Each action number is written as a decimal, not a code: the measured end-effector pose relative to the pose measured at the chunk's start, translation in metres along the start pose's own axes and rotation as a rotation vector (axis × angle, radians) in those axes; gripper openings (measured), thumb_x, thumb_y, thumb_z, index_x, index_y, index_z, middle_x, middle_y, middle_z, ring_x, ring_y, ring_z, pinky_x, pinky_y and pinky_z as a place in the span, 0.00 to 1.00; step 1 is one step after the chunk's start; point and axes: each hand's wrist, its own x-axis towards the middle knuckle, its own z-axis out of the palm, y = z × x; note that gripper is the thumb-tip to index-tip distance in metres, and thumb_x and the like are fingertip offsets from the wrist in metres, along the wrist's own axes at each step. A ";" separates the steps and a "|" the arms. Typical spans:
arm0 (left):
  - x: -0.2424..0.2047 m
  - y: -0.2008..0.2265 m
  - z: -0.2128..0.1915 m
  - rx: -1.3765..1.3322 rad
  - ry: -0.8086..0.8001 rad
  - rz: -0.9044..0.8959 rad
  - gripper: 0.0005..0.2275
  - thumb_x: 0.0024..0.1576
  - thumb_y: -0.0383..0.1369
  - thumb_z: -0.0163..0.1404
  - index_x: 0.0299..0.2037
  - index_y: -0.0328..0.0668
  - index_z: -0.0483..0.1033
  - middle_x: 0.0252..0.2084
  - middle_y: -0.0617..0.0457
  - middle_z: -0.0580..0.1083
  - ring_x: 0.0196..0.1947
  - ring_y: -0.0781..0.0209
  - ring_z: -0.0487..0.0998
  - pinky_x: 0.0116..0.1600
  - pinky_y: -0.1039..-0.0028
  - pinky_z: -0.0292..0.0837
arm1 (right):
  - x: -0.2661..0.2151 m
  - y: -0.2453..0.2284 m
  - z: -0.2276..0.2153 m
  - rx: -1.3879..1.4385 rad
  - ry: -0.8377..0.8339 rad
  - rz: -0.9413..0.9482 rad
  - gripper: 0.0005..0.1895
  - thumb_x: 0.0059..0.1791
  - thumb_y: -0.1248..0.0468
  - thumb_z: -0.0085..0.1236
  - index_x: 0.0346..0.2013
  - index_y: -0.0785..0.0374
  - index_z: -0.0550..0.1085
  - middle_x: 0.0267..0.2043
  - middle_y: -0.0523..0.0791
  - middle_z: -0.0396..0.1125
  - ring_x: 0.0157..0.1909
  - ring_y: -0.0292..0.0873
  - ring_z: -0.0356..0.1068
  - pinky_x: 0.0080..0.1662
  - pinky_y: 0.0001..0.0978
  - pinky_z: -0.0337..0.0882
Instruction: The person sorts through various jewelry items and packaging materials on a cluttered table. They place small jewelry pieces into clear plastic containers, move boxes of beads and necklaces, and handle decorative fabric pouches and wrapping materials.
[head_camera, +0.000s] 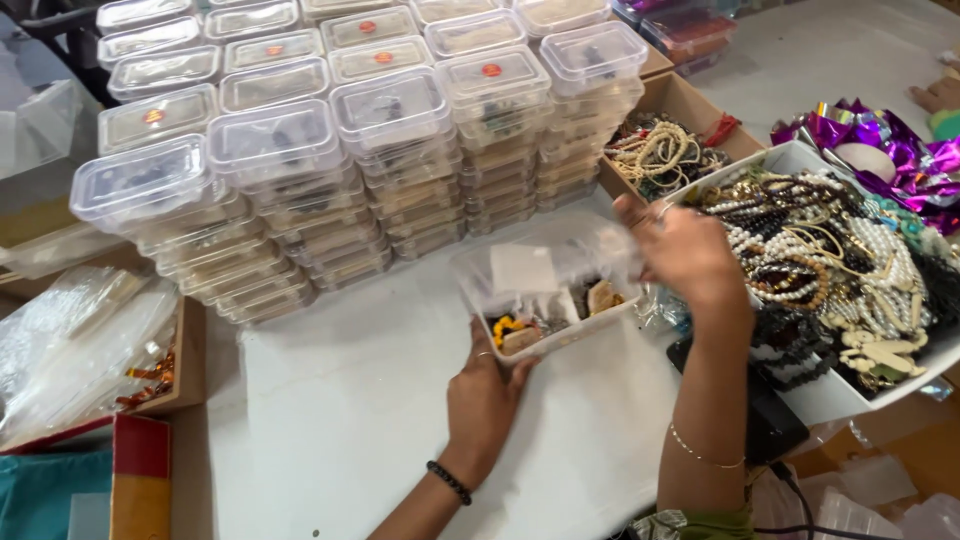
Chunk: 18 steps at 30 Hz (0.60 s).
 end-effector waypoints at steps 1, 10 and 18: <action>0.002 0.001 0.003 0.029 0.040 0.061 0.42 0.53 0.44 0.61 0.68 0.19 0.52 0.34 0.36 0.80 0.26 0.45 0.82 0.30 0.62 0.79 | 0.002 -0.003 -0.005 0.129 0.081 -0.044 0.41 0.48 0.30 0.47 0.45 0.67 0.79 0.33 0.53 0.77 0.30 0.46 0.80 0.38 0.36 0.77; 0.017 -0.013 0.031 -0.013 0.080 0.329 0.38 0.55 0.44 0.60 0.64 0.15 0.56 0.58 0.23 0.70 0.33 0.38 0.82 0.35 0.60 0.80 | 0.028 -0.031 -0.009 0.668 0.417 -0.568 0.39 0.52 0.35 0.51 0.62 0.65 0.73 0.45 0.50 0.77 0.41 0.39 0.79 0.38 0.28 0.78; 0.009 -0.020 0.019 -0.026 -0.006 0.284 0.37 0.56 0.38 0.59 0.68 0.17 0.53 0.58 0.27 0.71 0.43 0.35 0.79 0.46 0.56 0.78 | 0.066 -0.019 0.004 0.685 0.205 -0.554 0.44 0.53 0.29 0.45 0.57 0.68 0.74 0.43 0.52 0.74 0.39 0.40 0.77 0.39 0.30 0.77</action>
